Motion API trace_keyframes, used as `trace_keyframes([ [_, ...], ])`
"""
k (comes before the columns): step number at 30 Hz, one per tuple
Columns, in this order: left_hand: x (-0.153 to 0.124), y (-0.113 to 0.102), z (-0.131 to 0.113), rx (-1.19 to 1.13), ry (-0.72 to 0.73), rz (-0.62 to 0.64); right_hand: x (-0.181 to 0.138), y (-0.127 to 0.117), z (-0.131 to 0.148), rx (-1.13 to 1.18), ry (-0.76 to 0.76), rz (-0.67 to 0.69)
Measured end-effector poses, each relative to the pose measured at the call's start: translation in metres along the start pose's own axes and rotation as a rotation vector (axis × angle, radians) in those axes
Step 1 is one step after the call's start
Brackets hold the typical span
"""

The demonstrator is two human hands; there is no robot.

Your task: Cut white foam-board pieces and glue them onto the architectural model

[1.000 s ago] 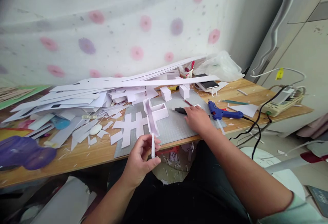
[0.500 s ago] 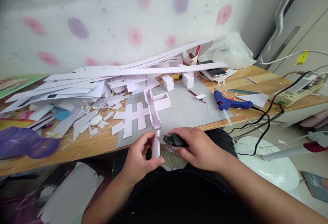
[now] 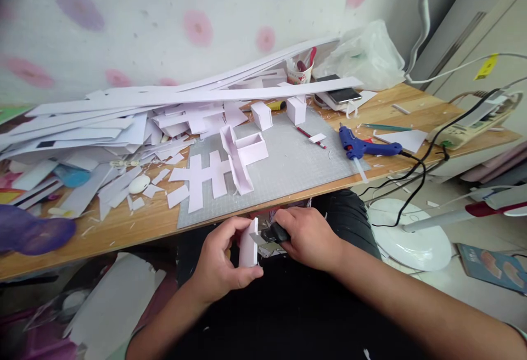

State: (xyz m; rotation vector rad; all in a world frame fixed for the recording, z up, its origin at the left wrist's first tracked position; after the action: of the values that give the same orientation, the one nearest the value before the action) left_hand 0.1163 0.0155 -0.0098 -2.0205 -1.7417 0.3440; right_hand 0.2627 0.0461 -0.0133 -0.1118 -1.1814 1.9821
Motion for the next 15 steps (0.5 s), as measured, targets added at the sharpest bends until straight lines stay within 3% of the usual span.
trace_keyframes([
  [15,-0.012,0.023,0.018,-0.01,-0.12,0.078,-0.02,0.035,-0.028,0.074,0.162,0.078],
])
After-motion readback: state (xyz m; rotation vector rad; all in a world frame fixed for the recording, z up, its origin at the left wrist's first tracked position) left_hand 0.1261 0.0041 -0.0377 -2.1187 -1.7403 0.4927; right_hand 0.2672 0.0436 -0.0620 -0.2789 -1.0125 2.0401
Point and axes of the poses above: each hand's wrist, its own x-axis towards the middle knuckle, its own y-axis out of the palm, z = x × y, the point moved 7 cm from there along x, towards the middle knuckle, and after that the axes turned 8 degrees about x, right-handed, at the moved point
